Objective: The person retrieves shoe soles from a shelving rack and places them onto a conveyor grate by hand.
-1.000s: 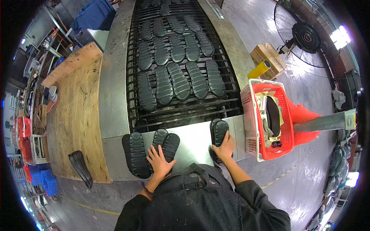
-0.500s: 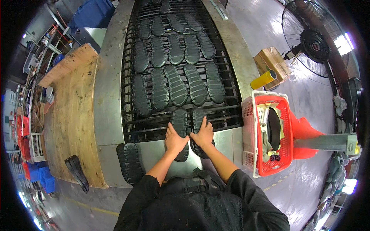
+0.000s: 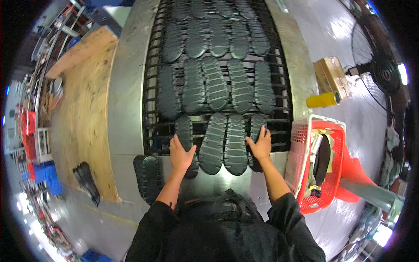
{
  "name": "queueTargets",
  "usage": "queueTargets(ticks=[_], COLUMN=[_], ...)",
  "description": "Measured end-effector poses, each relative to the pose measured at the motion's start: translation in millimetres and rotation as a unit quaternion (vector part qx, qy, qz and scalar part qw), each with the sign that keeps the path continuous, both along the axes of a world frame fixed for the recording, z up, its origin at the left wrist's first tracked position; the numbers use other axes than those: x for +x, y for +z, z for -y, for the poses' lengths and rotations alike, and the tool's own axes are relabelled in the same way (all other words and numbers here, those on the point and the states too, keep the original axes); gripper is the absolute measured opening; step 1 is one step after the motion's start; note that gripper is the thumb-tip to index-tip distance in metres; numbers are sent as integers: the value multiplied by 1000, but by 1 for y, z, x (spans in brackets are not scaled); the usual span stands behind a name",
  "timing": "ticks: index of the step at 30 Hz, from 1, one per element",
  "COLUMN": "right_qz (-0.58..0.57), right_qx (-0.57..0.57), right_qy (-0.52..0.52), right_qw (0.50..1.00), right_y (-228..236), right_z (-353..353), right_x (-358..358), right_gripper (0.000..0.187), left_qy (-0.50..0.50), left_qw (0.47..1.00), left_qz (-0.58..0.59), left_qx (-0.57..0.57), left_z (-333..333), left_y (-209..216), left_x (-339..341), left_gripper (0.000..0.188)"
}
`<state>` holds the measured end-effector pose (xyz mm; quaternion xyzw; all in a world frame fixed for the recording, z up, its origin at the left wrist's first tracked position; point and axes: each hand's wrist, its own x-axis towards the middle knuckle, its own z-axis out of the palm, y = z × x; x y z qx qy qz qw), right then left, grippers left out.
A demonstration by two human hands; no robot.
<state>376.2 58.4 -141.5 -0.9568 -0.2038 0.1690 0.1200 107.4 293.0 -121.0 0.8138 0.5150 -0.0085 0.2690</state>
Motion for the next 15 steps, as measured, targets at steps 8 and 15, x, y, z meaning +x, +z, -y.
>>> queueTargets(ticks=[8, 15], right_qz=[80, -194], right_qx=[142, 231], right_qy=[111, 205], right_qw=[980, 931], right_y=[39, 46], right_z=[39, 47], right_x=[-38, -143], right_gripper=[70, 56], left_qy=[67, 194], left_qw=[972, 979], left_qz=[-89, 30], left_qx=[206, -62], left_z=[-24, 16], left_y=[47, 21], left_x=[-133, -236], left_gripper=[100, 114])
